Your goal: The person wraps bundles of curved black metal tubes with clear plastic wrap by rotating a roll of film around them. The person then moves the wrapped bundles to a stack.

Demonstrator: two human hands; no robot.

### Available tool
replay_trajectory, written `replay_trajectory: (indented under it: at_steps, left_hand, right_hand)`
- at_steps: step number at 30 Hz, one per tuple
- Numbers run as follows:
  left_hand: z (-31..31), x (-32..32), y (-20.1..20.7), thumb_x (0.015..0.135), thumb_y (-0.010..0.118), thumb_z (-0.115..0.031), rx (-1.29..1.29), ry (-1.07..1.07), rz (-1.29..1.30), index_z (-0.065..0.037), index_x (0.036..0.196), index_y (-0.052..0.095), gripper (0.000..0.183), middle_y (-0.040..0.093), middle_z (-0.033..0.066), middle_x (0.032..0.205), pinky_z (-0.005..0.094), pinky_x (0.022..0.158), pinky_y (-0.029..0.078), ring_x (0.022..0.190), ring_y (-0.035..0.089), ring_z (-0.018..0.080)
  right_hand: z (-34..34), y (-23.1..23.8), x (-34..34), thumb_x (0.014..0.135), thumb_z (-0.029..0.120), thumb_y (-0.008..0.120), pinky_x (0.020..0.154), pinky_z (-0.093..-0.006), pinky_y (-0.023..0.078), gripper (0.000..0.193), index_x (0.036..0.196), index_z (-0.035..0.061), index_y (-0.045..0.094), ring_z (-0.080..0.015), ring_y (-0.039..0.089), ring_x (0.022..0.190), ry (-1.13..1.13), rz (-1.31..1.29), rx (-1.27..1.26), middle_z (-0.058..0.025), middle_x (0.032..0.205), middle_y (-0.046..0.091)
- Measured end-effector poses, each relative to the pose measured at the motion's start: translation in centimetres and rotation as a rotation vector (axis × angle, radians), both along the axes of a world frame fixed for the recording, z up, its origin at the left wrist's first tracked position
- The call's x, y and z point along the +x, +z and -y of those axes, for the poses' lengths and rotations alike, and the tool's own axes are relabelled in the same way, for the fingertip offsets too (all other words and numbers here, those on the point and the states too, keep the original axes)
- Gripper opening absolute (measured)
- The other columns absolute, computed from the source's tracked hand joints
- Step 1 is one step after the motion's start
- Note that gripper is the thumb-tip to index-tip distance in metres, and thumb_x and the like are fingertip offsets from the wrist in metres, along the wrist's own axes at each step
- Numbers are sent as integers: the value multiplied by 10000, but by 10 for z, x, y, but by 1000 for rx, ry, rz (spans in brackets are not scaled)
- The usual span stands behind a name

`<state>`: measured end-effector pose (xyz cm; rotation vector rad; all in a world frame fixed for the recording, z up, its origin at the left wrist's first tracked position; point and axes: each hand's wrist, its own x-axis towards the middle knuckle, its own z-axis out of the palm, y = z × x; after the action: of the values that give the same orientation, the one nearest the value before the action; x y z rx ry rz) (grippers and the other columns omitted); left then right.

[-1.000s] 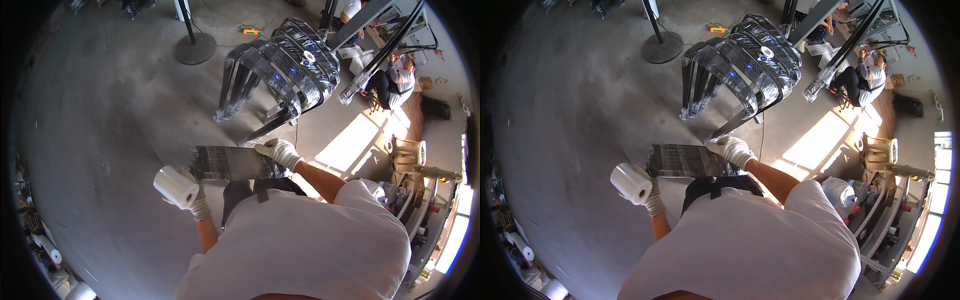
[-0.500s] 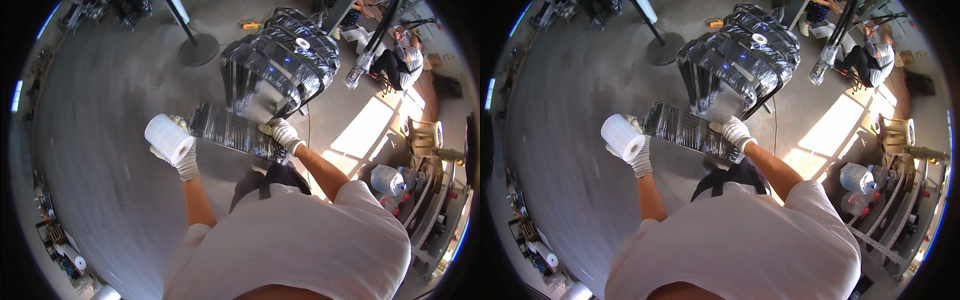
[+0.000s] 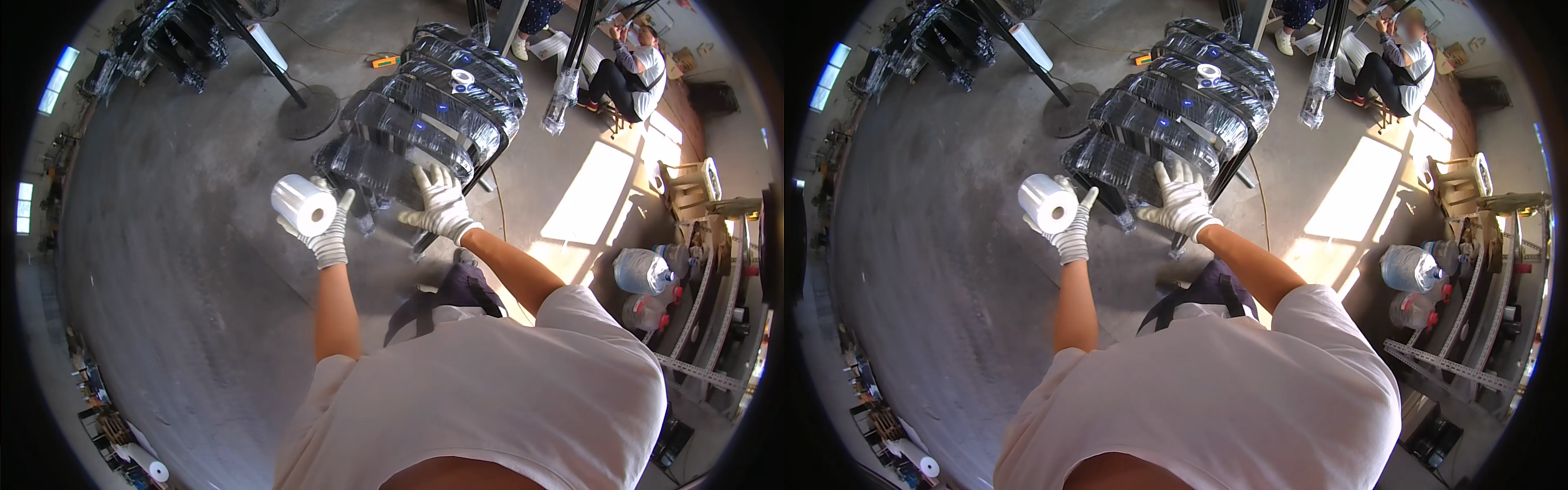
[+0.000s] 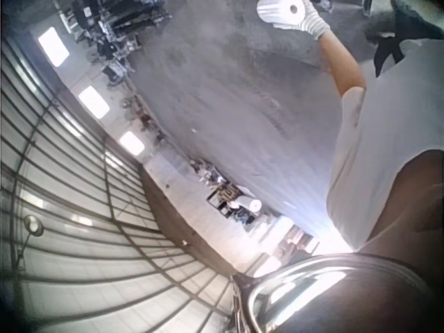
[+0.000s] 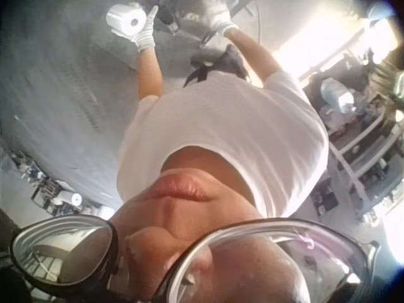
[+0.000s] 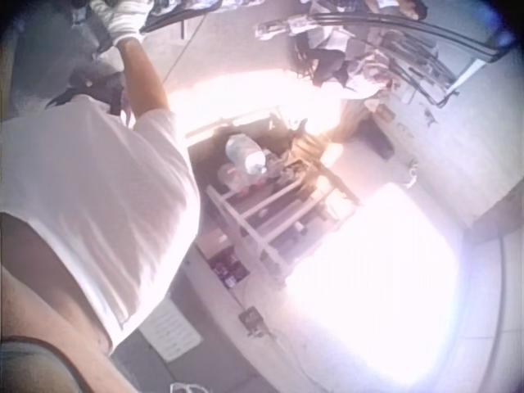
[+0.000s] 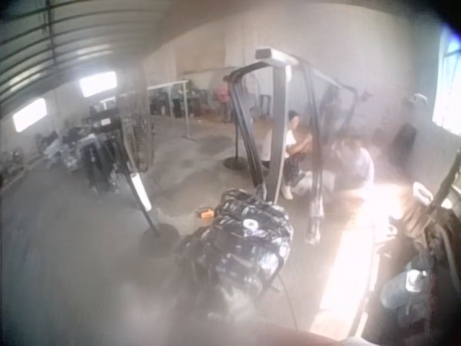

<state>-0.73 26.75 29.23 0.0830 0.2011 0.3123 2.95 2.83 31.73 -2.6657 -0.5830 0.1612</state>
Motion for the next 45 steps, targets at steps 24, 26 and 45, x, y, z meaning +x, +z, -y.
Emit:
replay_trajectory:
  at_steps: [24,26,45]
  left_hand:
    - [97,-74,14,756,647,-531,171,-506,-295,-99,1290,417,724,515,162,1215,622,938,366,1099,518,329]
    - [105,-48,14,792,667,-416,397,-481,-284,-92,1305,391,667,521,127,1207,436,937,454,1089,526,288]
    - [244,197,49,907,493,-332,1243,111,-360,-98,1241,514,408,527,97,1198,320,922,415,1061,511,201]
  right_hand:
    - [15,7,-5,846,402,608,989,-328,352,597,1271,6,469,-185,480,1146,-71,-762,1027,-121,1188,564]
    - [30,21,-13,858,378,615,951,-258,379,594,1299,19,445,-147,488,1095,-95,-788,1025,-79,1171,574]
    - [99,6,171,545,273,885,964,-328,398,1065,1360,52,237,-206,461,1140,-105,-381,1342,-120,1235,485]
